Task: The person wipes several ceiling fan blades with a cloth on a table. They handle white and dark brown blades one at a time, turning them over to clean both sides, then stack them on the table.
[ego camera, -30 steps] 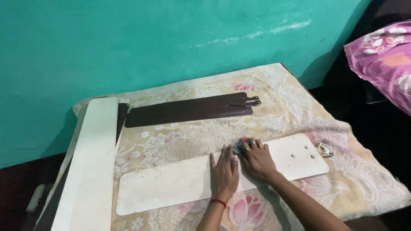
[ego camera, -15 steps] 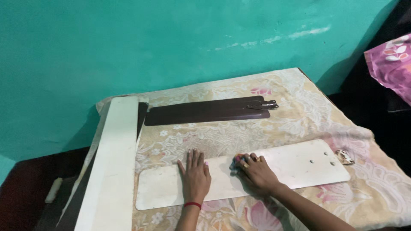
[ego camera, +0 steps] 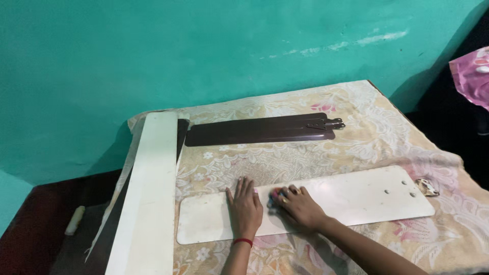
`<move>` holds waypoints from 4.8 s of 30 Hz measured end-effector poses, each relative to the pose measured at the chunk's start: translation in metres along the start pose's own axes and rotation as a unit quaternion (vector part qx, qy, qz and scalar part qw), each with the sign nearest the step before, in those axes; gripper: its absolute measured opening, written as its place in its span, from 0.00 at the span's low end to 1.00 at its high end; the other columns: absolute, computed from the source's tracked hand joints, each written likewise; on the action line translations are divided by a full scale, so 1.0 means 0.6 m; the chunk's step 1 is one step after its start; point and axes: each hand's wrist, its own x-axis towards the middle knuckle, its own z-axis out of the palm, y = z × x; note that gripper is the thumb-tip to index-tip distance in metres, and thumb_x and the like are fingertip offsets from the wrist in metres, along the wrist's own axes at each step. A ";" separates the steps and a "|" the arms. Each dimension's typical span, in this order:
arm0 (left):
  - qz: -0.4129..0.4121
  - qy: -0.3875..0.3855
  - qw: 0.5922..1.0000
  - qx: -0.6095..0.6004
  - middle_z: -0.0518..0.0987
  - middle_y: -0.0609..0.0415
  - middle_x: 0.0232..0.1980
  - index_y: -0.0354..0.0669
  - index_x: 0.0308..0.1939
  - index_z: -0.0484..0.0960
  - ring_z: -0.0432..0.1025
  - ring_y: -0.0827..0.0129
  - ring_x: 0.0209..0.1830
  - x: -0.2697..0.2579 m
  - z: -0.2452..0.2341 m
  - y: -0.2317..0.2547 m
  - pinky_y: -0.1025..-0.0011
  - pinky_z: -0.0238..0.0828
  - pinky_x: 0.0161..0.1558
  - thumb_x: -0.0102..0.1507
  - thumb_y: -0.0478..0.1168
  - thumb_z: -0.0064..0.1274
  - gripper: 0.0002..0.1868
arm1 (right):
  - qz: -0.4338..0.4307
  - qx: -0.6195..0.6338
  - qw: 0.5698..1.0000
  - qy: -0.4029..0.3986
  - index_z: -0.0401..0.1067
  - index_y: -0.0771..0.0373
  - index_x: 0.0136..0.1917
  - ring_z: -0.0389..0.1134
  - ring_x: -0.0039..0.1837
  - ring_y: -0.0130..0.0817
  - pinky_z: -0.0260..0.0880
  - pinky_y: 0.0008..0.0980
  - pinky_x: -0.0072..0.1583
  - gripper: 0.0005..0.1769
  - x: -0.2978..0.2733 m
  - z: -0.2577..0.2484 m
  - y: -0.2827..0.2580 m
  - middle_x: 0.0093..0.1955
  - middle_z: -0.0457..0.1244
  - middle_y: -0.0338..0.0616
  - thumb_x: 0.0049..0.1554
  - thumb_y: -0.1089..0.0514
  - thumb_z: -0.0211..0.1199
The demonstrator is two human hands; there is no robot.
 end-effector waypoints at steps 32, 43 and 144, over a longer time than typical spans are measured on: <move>-0.201 0.205 0.957 -0.045 0.71 0.39 0.72 0.39 0.70 0.71 0.63 0.48 0.74 -0.038 -0.099 -0.170 0.57 0.58 0.72 0.74 0.49 0.33 0.26 | -0.077 0.038 0.993 -0.077 0.66 0.57 0.66 0.57 0.64 0.50 0.54 0.52 0.62 0.25 0.128 0.032 -0.144 0.64 0.59 0.54 0.65 0.41 0.47; -0.272 0.092 0.933 -0.220 0.77 0.46 0.67 0.54 0.79 0.57 0.71 0.49 0.66 -0.056 -0.170 -0.195 0.60 0.72 0.59 0.71 0.56 0.21 0.33 | -0.088 0.018 0.989 -0.117 0.67 0.53 0.64 0.58 0.63 0.47 0.54 0.48 0.63 0.20 0.161 0.058 -0.198 0.61 0.60 0.50 0.64 0.44 0.49; -0.137 -0.088 0.969 0.186 0.46 0.49 0.83 0.64 0.76 0.60 0.34 0.56 0.84 -0.023 -0.027 0.041 0.38 0.25 0.75 0.69 0.64 0.26 0.33 | 0.555 -0.165 0.809 0.103 0.62 0.64 0.61 0.61 0.60 0.59 0.61 0.61 0.61 0.22 -0.228 -0.114 0.275 0.58 0.59 0.61 0.67 0.46 0.40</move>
